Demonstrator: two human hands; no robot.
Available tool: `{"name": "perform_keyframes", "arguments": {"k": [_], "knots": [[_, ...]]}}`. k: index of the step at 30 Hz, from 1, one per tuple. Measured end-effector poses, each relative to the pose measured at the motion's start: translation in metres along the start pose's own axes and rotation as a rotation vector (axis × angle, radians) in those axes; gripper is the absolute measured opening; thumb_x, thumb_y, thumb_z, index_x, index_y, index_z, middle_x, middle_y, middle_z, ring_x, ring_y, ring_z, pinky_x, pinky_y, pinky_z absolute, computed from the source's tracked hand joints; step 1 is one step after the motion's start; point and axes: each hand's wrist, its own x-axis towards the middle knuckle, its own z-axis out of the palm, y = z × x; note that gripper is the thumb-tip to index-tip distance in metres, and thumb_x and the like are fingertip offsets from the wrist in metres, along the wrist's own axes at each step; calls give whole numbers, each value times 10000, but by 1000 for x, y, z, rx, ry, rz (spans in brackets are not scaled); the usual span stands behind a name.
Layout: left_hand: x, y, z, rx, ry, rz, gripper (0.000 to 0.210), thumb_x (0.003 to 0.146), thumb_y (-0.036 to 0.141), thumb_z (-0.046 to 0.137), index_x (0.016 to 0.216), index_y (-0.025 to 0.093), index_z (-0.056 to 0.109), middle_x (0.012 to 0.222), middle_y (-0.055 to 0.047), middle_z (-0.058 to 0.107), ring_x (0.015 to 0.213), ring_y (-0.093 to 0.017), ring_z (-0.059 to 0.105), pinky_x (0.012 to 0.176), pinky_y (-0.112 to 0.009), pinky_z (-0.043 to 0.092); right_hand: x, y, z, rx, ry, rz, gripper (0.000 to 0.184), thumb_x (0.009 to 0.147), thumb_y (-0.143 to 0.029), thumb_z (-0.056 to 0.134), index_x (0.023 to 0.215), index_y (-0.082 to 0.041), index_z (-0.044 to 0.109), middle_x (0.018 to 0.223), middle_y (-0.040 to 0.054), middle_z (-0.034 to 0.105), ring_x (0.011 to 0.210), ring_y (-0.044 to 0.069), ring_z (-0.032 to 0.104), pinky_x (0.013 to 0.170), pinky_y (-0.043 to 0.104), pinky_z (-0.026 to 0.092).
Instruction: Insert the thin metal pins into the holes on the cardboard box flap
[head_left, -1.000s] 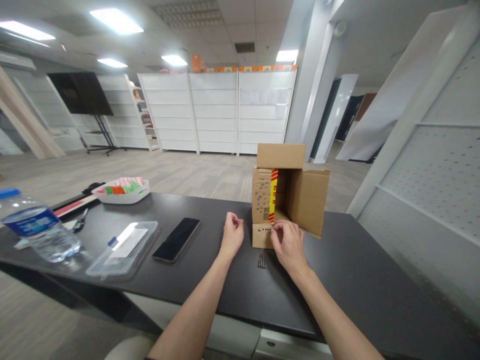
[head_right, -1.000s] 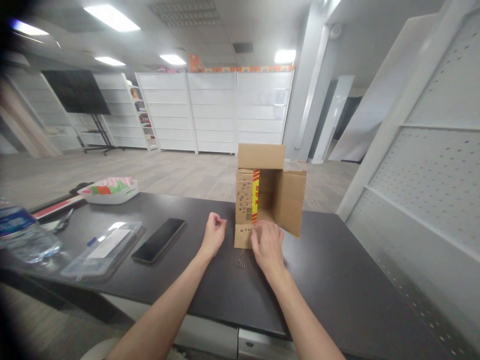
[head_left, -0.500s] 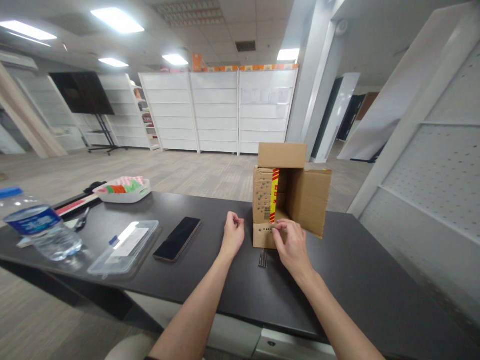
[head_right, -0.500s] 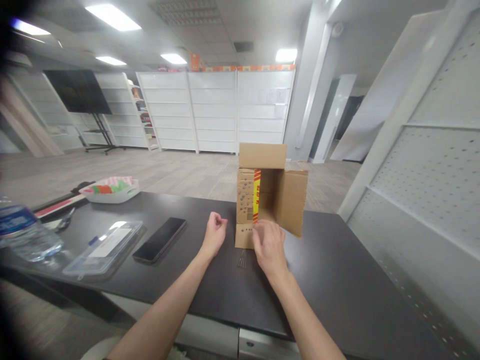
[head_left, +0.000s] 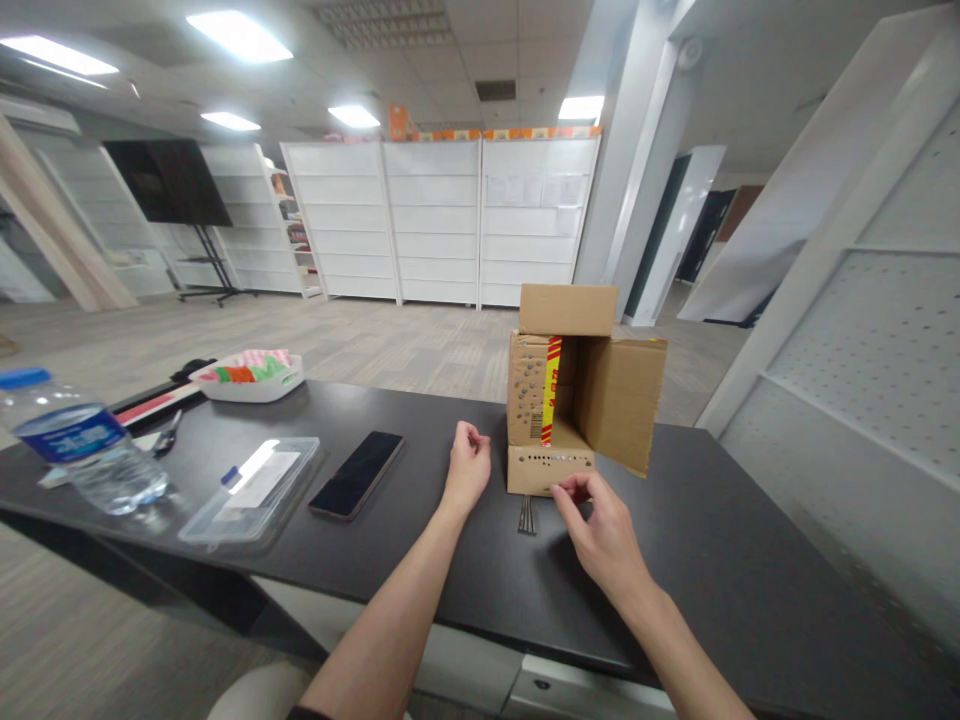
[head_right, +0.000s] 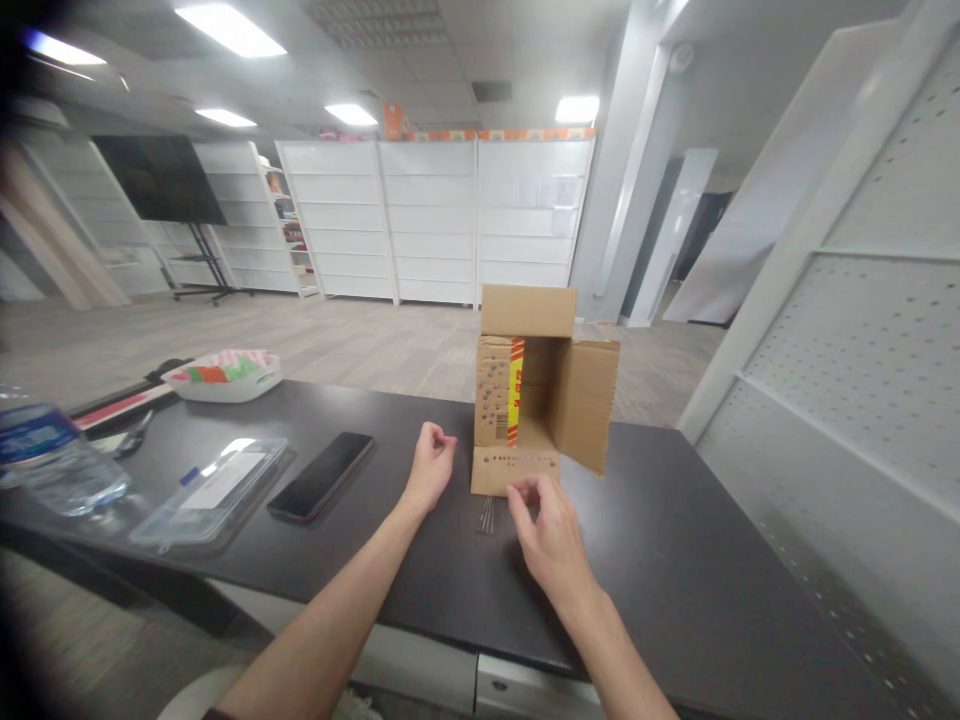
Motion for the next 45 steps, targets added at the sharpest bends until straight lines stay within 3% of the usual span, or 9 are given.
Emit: {"name": "perform_keyframes", "arguments": {"k": [18, 30, 45], "knots": [[0, -2, 0, -15, 6, 14, 161, 836, 213, 497, 781, 206, 346, 709, 48, 373, 616, -87, 367, 614, -213, 313, -27, 1, 2, -89, -325, -5, 98, 916, -222, 472, 820, -215, 492, 812, 14, 573, 747, 165, 531, 697, 290, 407], [0, 0, 0, -23, 4, 11, 157, 829, 197, 494, 780, 205, 345, 698, 51, 375, 624, -87, 391, 643, -212, 331, -26, 0, 4, -220, -387, -113, 89, 882, -154, 488, 826, -219, 511, 831, 14, 588, 780, 178, 539, 707, 313, 390], [0, 1, 0, -14, 12, 10, 157, 825, 183, 490, 774, 203, 343, 705, 48, 378, 639, -88, 402, 646, -210, 331, -26, -2, 3, -243, -423, -114, 108, 894, -138, 489, 848, -220, 543, 860, 13, 601, 819, 186, 543, 735, 323, 379]]}}
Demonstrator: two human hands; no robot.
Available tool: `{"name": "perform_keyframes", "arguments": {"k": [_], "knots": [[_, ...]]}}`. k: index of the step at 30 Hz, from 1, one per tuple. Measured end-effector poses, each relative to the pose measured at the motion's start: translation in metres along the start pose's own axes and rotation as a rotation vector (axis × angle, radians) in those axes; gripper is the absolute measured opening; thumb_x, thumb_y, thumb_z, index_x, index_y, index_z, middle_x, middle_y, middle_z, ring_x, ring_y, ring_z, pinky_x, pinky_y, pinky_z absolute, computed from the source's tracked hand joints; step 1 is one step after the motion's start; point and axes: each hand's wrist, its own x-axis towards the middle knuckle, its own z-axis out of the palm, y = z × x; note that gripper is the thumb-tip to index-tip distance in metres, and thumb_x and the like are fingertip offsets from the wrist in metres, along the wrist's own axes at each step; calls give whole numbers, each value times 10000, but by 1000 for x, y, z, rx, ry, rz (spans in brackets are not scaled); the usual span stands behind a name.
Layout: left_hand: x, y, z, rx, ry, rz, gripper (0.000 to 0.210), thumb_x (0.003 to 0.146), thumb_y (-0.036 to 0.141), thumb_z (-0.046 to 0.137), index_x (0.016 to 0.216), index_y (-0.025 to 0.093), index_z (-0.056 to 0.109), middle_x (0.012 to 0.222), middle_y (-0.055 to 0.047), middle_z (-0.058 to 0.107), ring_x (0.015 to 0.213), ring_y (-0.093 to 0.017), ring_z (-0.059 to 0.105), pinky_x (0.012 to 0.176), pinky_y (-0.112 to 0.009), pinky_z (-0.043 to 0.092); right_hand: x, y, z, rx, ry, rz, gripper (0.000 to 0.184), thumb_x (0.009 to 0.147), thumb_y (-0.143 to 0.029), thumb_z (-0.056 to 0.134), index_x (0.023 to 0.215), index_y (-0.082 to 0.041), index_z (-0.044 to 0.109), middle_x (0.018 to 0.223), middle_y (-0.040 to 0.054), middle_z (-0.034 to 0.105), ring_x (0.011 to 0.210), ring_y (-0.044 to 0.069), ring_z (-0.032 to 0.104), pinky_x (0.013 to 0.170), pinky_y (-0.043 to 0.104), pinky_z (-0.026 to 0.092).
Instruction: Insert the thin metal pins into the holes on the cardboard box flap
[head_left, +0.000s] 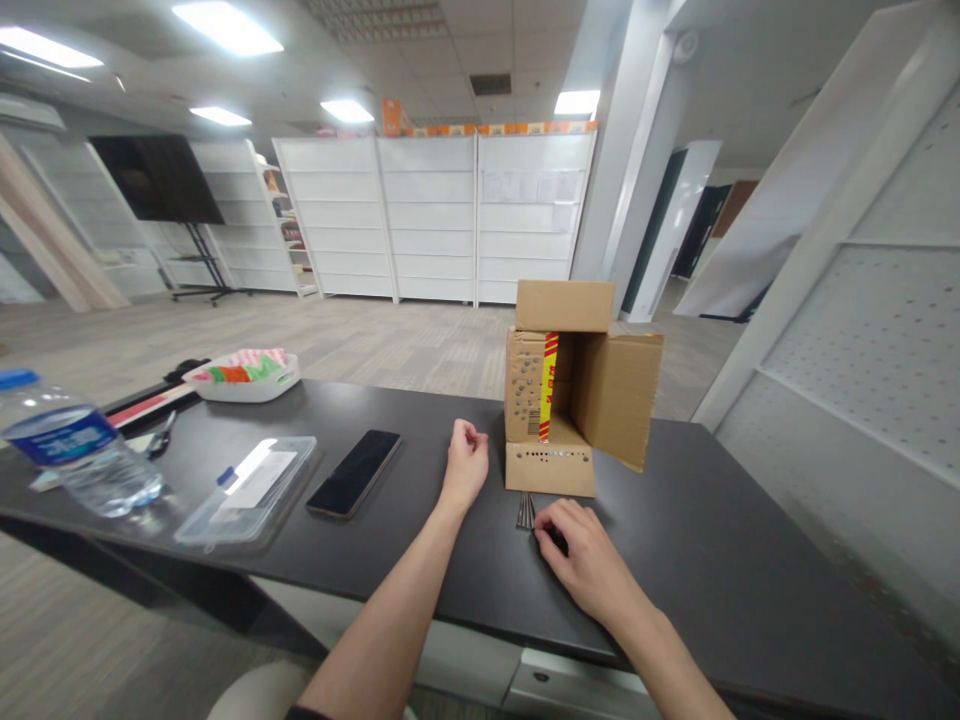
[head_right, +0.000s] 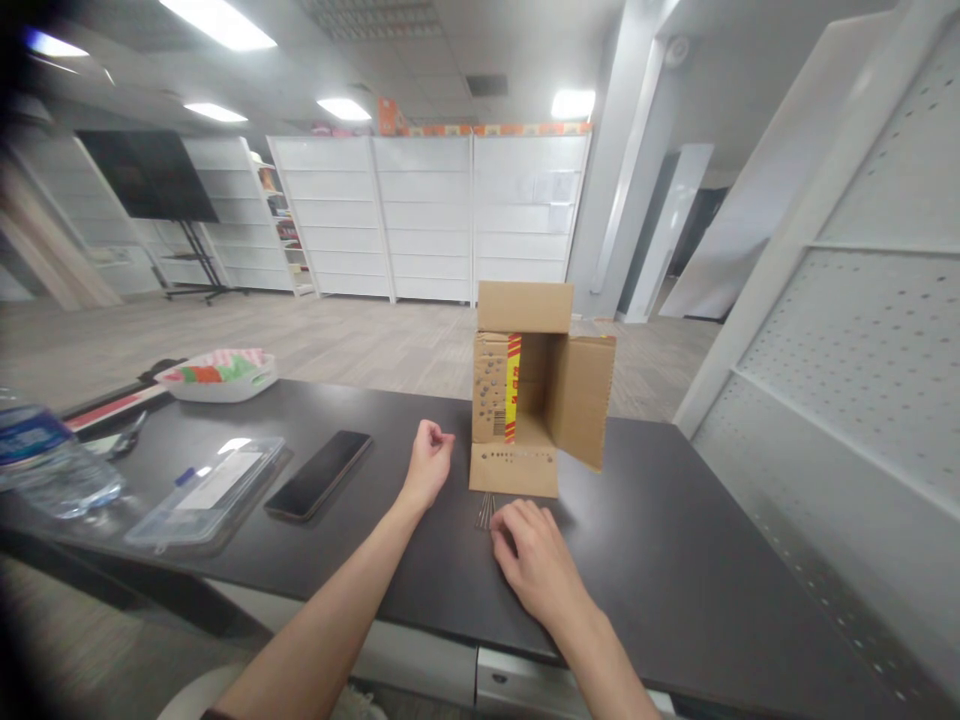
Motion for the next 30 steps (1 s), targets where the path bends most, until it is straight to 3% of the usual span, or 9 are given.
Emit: {"name": "perform_keyframes", "arguments": {"k": [30], "knots": [[1, -2, 0, -3, -1, -1, 165, 821, 199, 503, 775, 205, 346, 710, 48, 379, 638, -89, 396, 651, -210, 332, 2, -3, -3, 4, 22, -16, 121, 878, -131, 483, 842, -221, 554, 867, 23, 619, 822, 187, 564, 726, 314, 395]]}}
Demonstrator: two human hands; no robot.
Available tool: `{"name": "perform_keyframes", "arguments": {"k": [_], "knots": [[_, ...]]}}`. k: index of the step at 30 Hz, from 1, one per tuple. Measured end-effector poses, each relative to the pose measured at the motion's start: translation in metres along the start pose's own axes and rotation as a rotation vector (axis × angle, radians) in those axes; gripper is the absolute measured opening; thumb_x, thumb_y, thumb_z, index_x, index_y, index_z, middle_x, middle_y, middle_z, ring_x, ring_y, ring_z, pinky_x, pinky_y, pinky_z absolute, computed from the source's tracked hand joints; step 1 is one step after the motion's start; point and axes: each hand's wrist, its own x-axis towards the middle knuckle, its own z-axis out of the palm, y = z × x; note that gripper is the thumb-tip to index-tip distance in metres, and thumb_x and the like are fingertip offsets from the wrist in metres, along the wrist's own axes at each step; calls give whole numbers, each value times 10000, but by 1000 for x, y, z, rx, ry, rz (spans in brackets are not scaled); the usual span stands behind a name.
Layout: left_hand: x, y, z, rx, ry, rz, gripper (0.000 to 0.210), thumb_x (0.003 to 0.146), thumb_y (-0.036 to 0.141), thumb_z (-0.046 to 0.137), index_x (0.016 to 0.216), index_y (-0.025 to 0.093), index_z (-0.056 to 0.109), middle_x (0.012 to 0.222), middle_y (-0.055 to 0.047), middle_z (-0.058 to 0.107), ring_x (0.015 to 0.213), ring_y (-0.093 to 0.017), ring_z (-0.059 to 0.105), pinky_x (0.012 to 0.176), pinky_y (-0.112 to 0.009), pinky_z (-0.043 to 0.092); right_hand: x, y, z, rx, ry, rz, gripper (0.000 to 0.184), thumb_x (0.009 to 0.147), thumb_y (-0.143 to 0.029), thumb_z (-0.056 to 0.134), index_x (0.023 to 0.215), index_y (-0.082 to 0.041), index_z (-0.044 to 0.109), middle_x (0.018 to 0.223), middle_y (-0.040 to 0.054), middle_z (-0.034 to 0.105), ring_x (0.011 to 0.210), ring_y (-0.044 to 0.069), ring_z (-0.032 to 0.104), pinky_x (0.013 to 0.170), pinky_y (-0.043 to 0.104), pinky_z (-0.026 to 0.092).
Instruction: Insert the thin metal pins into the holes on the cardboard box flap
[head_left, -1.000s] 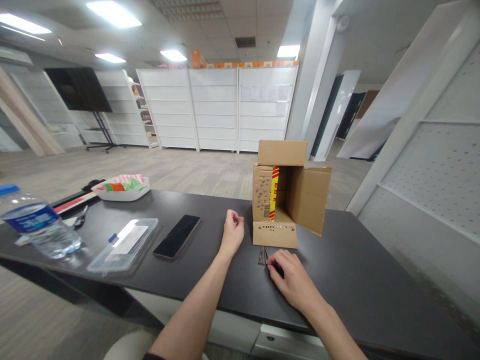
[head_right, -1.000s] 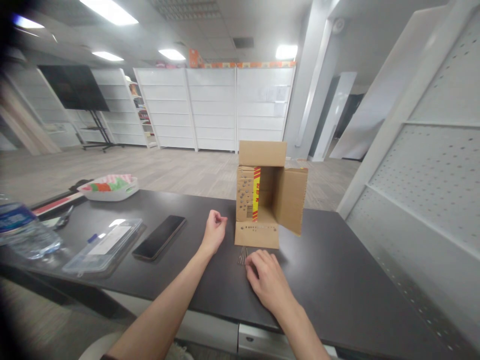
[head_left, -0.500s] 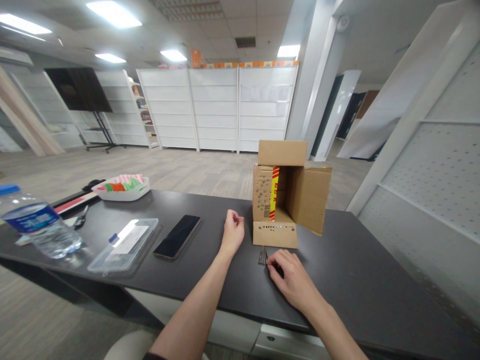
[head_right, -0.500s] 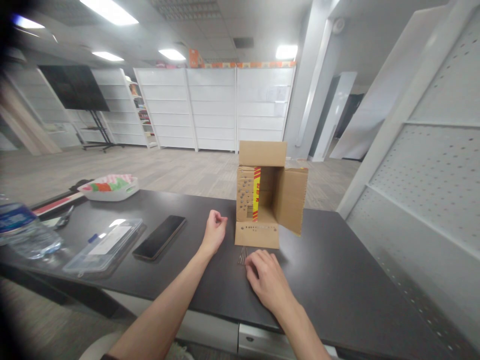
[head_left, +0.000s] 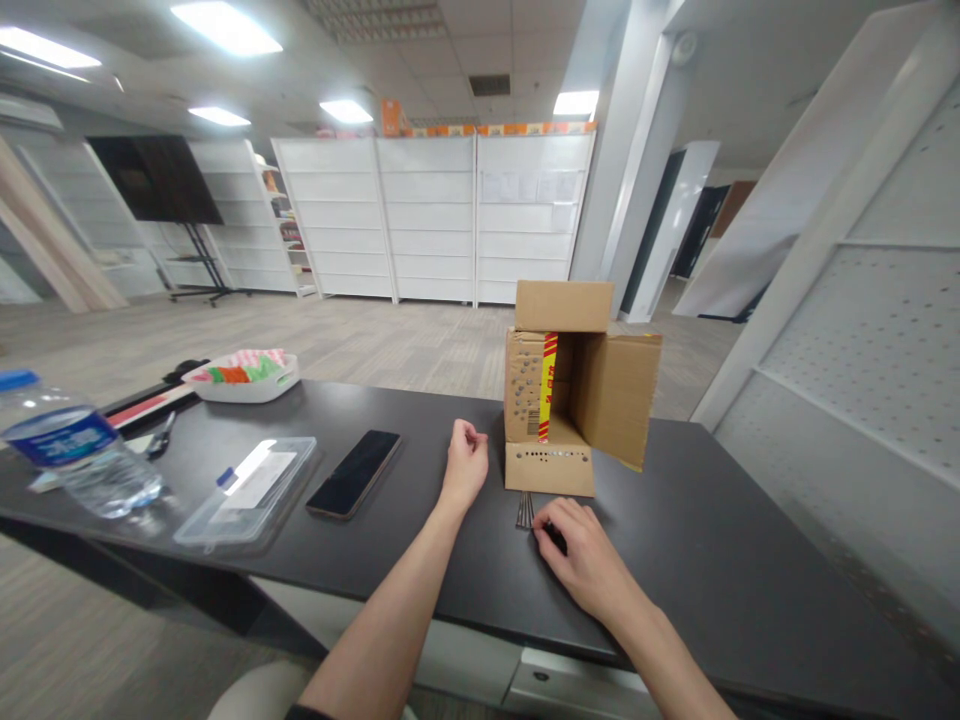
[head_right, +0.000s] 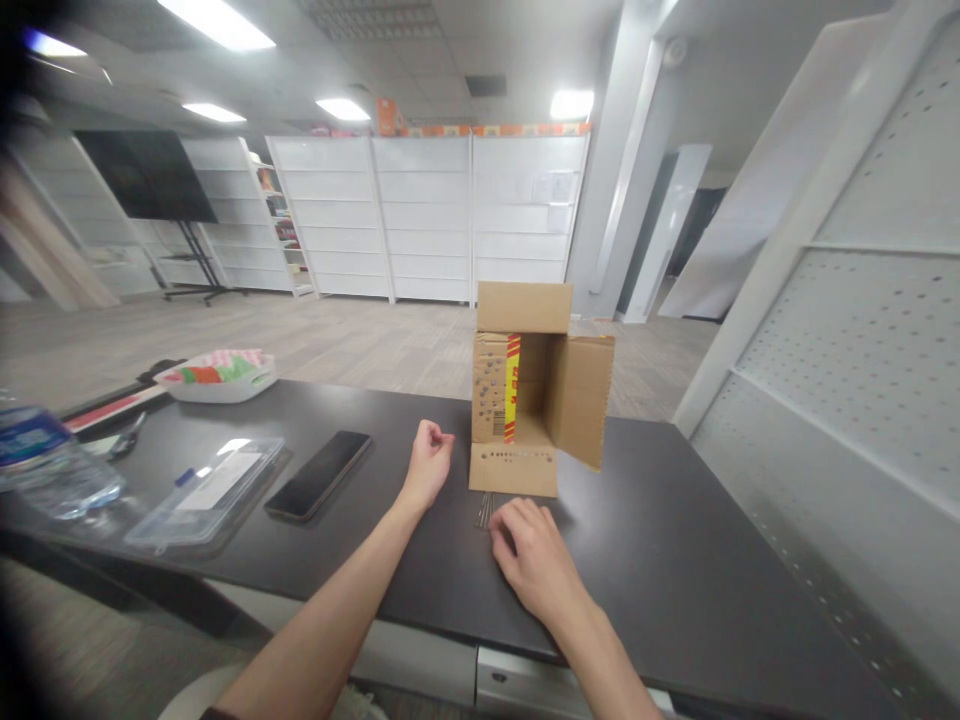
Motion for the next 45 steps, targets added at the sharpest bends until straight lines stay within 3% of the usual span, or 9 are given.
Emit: {"name": "perform_keyframes", "arguments": {"k": [23, 45], "knots": [[0, -2, 0, 3, -9, -2, 160, 825, 201, 502, 780, 204, 349, 709, 52, 378, 626, -83, 369, 619, -206, 310, 1, -1, 1, 29, -52, 50, 103, 901, -148, 475, 862, -213, 546, 912, 31, 608, 865, 194, 539, 761, 335, 367], [-1, 2, -1, 22, -11, 5, 163, 823, 212, 508, 779, 202, 352, 700, 52, 372, 604, -80, 352, 607, -209, 313, -1, 1, 2, 86, 5, 91, 90, 915, -206, 458, 863, -213, 532, 873, 34, 599, 824, 191, 533, 754, 334, 375]]}}
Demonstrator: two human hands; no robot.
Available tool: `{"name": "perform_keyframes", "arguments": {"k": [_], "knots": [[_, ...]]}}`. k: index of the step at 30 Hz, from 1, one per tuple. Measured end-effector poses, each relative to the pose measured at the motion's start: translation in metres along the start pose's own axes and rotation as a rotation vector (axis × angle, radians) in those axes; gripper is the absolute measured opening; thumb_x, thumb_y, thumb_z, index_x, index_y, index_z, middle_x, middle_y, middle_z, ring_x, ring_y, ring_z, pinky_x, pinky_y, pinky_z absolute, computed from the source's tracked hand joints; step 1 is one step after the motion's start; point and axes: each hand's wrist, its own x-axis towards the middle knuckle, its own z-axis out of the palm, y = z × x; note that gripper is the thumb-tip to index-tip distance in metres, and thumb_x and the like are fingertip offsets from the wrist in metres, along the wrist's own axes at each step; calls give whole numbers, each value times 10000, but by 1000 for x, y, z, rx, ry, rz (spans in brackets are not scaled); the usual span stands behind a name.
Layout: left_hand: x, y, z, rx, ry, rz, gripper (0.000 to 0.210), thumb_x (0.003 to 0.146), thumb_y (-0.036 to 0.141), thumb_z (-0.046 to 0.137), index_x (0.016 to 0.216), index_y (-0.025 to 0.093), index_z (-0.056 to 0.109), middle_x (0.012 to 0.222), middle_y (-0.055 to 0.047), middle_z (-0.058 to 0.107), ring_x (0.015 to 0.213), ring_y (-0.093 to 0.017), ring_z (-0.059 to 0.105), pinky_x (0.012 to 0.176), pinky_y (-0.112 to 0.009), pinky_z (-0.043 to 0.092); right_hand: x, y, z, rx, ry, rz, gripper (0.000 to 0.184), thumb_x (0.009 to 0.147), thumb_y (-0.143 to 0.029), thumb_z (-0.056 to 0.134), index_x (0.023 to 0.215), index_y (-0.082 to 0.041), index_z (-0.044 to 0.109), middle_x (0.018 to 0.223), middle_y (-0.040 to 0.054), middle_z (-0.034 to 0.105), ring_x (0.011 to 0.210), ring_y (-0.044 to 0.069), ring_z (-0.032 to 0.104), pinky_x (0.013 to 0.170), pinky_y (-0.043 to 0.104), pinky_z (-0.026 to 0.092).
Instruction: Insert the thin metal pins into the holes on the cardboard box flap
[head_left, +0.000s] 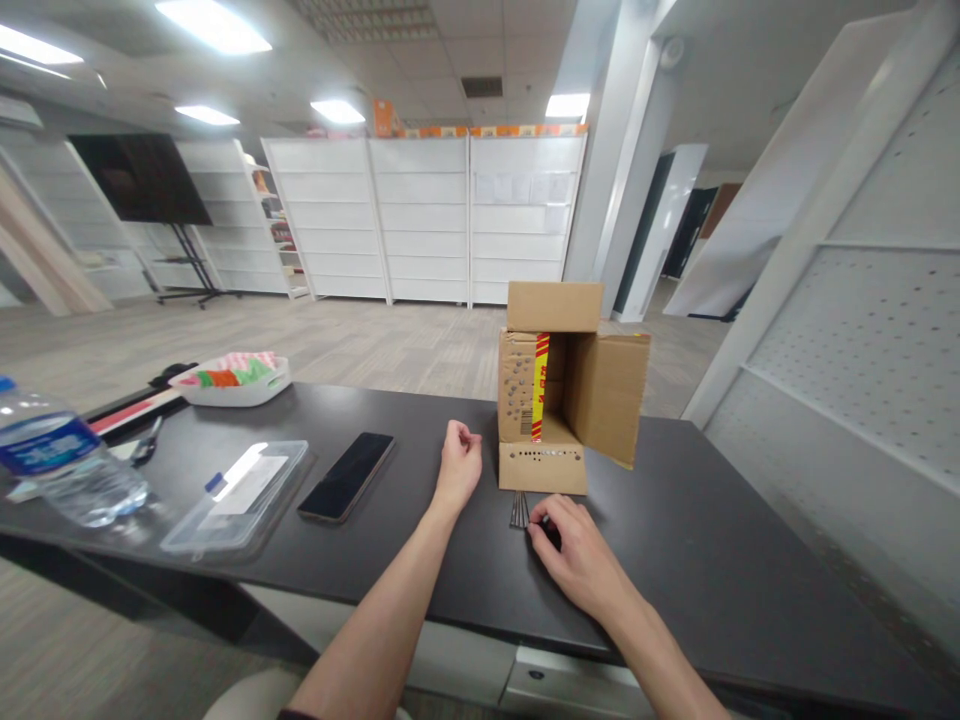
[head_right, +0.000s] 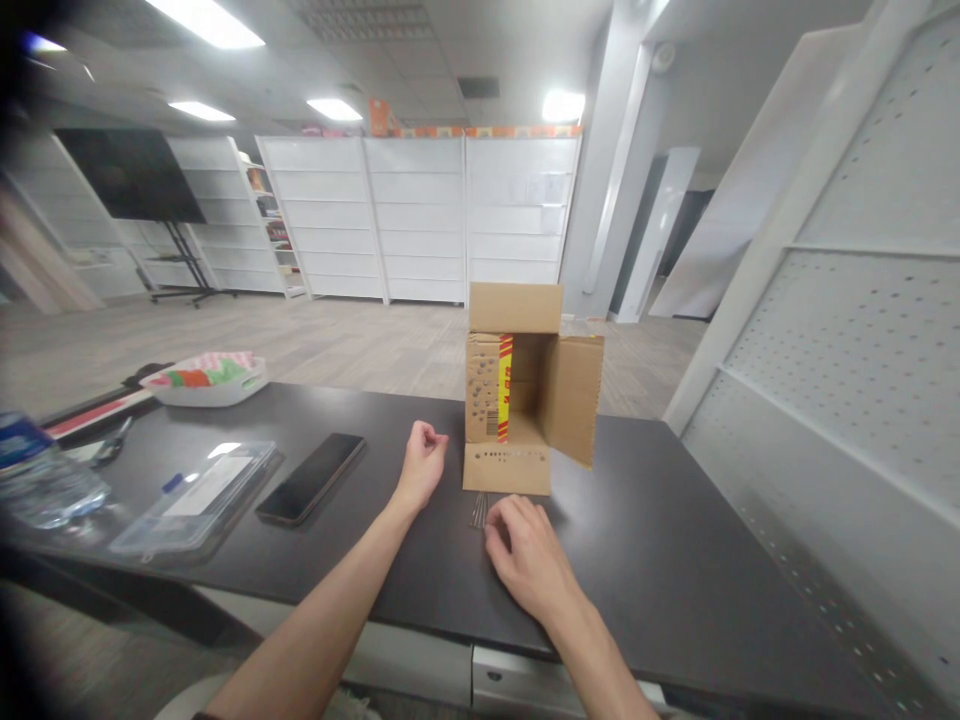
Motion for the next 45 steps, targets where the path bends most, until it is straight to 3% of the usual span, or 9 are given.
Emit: {"name": "perform_keyframes", "arguments": {"k": [36, 45], "knots": [[3, -6, 2, -11, 3, 10, 163, 819, 219, 512, 776, 205, 355, 699, 50, 387, 615, -89, 371, 615, -213, 316, 3, 3, 1, -1, 73, 24, 106, 907, -199, 455, 832, -213, 529, 862, 36, 609, 848, 197, 544, 767, 331, 396], [2, 0, 2, -6, 0, 2, 168, 812, 201, 511, 770, 203, 349, 686, 51, 388, 641, -96, 402, 641, -218, 324, 10, 10, 0, 30, 182, 22, 83, 881, -191, 476, 831, -207, 540, 850, 35, 610, 850, 198, 547, 777, 325, 394]]}}
